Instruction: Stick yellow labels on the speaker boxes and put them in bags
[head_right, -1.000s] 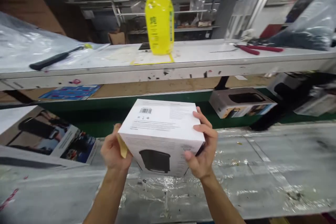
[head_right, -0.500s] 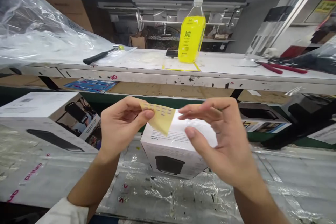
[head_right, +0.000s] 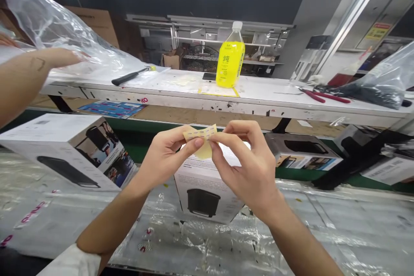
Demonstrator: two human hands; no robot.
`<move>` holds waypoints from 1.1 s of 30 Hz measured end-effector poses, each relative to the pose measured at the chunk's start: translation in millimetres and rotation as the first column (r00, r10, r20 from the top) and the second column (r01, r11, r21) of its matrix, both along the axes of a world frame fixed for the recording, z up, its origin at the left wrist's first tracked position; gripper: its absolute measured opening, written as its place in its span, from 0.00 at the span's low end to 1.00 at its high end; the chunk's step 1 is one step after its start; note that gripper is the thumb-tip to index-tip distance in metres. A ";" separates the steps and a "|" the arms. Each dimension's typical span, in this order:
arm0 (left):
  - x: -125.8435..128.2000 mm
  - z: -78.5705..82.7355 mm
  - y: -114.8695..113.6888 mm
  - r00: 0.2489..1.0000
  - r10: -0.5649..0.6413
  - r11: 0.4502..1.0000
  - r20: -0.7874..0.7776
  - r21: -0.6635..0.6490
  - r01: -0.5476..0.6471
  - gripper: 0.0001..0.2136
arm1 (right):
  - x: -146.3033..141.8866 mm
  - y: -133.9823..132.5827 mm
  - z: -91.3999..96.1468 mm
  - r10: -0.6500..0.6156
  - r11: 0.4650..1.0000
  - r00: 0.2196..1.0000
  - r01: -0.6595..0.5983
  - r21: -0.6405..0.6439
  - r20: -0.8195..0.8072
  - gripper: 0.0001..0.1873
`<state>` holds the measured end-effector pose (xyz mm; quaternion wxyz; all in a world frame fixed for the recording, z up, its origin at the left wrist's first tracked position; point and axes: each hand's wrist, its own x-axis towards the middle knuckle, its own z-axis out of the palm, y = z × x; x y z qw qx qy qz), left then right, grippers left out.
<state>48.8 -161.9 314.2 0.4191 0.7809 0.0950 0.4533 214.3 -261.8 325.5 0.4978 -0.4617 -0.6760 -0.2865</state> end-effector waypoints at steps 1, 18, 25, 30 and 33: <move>-0.2 1.4 -0.9 1.000 0.011 1.000 -0.009 0.021 -0.010 0.11 | 0.1 -0.6 1.8 -0.018 1.000 0.999 0.018 0.026 0.027 0.13; -28.4 -9.3 20.0 0.940 0.298 0.951 0.163 -0.138 -0.278 0.09 | -11.3 19.4 26.6 0.214 0.802 0.966 -0.257 -0.538 -0.144 0.03; -78.7 -117.0 42.5 0.893 0.350 0.664 0.283 -0.748 -0.023 0.13 | -17.0 54.2 24.7 0.172 0.269 0.947 -0.310 -0.912 -0.272 0.06; -95.3 -190.0 22.2 0.941 0.298 0.486 0.162 -0.874 -0.003 0.12 | -23.2 52.0 19.9 0.142 0.269 0.976 -0.198 -0.943 -0.165 0.07; -101.1 -214.9 12.4 0.957 0.274 0.415 0.095 -0.909 -0.028 0.14 | -26.7 51.4 20.3 0.134 0.284 0.979 -0.188 -0.940 -0.156 0.07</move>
